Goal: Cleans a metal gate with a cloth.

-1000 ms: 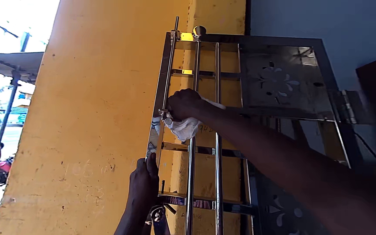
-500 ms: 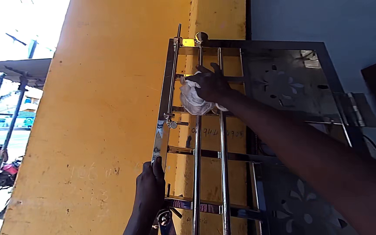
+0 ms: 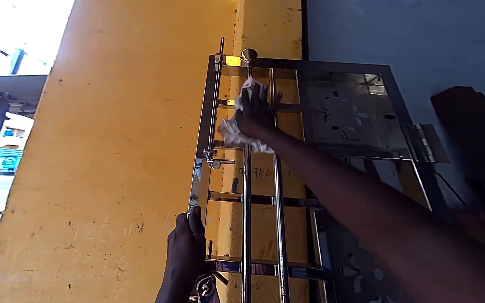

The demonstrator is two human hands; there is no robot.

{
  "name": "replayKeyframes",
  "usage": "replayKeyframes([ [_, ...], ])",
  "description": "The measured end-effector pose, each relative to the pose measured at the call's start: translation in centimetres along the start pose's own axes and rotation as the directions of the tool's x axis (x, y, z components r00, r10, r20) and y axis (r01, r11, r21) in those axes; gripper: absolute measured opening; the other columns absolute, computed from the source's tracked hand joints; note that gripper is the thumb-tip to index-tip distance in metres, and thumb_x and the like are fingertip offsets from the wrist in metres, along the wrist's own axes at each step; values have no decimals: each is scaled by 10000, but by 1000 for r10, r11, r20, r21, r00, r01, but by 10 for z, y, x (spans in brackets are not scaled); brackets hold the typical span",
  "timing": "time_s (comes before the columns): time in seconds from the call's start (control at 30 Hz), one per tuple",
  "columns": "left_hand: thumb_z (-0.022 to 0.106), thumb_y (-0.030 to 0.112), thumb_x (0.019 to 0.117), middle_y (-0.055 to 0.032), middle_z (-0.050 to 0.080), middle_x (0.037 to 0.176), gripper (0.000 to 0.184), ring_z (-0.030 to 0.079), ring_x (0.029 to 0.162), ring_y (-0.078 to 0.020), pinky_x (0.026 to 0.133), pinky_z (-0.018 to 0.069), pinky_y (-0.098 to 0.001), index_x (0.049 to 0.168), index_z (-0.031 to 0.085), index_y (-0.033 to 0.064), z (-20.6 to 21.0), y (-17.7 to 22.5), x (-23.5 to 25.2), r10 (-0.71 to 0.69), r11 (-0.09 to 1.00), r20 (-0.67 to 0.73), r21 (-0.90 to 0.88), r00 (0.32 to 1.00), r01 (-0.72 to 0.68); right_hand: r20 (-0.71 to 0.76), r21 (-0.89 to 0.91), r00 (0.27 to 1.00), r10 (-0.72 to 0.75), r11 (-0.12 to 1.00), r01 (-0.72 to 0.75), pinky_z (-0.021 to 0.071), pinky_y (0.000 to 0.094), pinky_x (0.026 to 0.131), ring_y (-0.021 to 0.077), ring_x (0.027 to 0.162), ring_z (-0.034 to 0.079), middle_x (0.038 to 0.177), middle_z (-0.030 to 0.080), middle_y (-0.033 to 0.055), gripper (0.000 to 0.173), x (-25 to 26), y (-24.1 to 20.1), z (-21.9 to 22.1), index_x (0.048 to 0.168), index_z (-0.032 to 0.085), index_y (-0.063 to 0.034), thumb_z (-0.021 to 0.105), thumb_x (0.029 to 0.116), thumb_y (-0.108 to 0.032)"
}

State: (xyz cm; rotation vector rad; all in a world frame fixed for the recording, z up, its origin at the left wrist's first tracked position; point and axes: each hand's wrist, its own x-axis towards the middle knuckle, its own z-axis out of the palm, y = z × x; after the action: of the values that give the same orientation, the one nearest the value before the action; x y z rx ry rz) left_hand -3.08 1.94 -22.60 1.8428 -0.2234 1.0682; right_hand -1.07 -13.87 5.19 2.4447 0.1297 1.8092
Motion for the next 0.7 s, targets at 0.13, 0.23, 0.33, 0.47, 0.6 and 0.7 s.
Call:
replayKeyframes([
  [0.13,316,416,1107,-66,589,706,513,623,645,-190,610,511,-368,1026,614,7,2,-1,0,22,999,-23,-28,999,-22,46,-15,999,7,1000,-6,-121,693,1194,343,1595,-72,1721,12,201,725,58,11,-19,1649,35,-45,312,1075,-392],
  [0.23,325,414,1107,-60,586,698,500,621,635,-185,603,512,-359,1023,612,13,4,-4,0,15,999,-36,-47,999,-17,35,76,986,-164,984,161,51,645,1246,414,1585,39,1698,58,269,701,-8,3,-3,1603,260,15,471,1010,-294],
  [0.33,325,400,1109,-78,599,715,498,637,657,-205,617,520,-380,1030,610,-1,4,-2,0,26,999,-17,-39,1000,-27,52,144,932,-359,926,348,118,548,1276,422,1571,135,1664,263,231,430,-77,6,6,1328,625,33,527,1026,-256],
  [0.47,329,385,1110,-91,613,740,489,644,671,-215,639,531,-393,1038,612,-7,-1,-2,-1,14,999,10,-39,1000,-13,-172,344,912,-372,845,410,473,541,1073,397,1251,626,1305,664,249,364,-44,31,-16,1313,638,68,597,966,-35],
  [0.6,332,371,1114,-90,598,718,484,631,659,-217,638,524,-399,1042,607,-21,-3,-1,-2,29,999,28,-39,999,-28,-415,417,893,176,909,14,445,580,1064,447,1231,602,1302,614,321,398,36,88,-66,1312,618,61,540,1055,-232],
  [0.7,331,332,1117,-116,601,714,483,632,655,-239,635,526,-417,1053,613,-54,-1,-4,-4,69,997,19,-31,997,-69,-495,334,776,391,910,-246,373,528,1130,441,1388,435,1479,437,325,519,91,144,-84,1301,641,39,496,1046,-389],
])
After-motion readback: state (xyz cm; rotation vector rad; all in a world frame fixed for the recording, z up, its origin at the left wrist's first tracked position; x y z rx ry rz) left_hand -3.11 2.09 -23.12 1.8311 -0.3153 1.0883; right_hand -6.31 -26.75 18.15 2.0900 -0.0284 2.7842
